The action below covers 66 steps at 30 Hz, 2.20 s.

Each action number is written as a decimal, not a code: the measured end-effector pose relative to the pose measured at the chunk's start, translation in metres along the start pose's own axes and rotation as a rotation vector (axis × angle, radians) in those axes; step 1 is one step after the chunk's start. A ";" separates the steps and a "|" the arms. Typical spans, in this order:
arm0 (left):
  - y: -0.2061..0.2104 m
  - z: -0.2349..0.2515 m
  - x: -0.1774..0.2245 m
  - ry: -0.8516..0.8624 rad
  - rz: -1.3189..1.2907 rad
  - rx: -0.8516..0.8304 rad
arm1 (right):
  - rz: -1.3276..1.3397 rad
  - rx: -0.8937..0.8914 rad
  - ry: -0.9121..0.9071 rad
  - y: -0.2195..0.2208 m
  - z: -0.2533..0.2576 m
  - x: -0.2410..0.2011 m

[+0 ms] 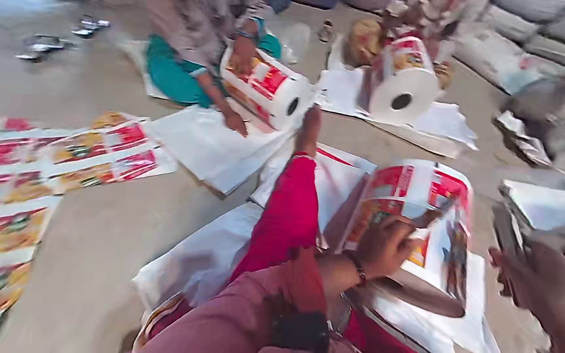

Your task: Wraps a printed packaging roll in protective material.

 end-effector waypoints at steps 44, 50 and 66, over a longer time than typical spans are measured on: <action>0.023 -0.001 0.003 0.050 0.275 -0.224 | 0.604 -0.038 0.187 0.054 -0.039 0.067; 0.022 -0.001 0.002 0.058 0.266 -0.208 | 0.600 -0.030 0.178 0.054 -0.038 0.066; 0.022 0.000 0.007 0.061 0.255 -0.229 | 0.640 -0.030 0.161 0.053 -0.040 0.066</action>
Point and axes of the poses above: each hand's wrist, its own z-axis towards the middle knuckle, its own y-axis out of the palm, x = y × z, the point moved 5 cm from there along z, towards the middle knuckle, and after that the axes turned 10 degrees about x, right-handed, at the moved point
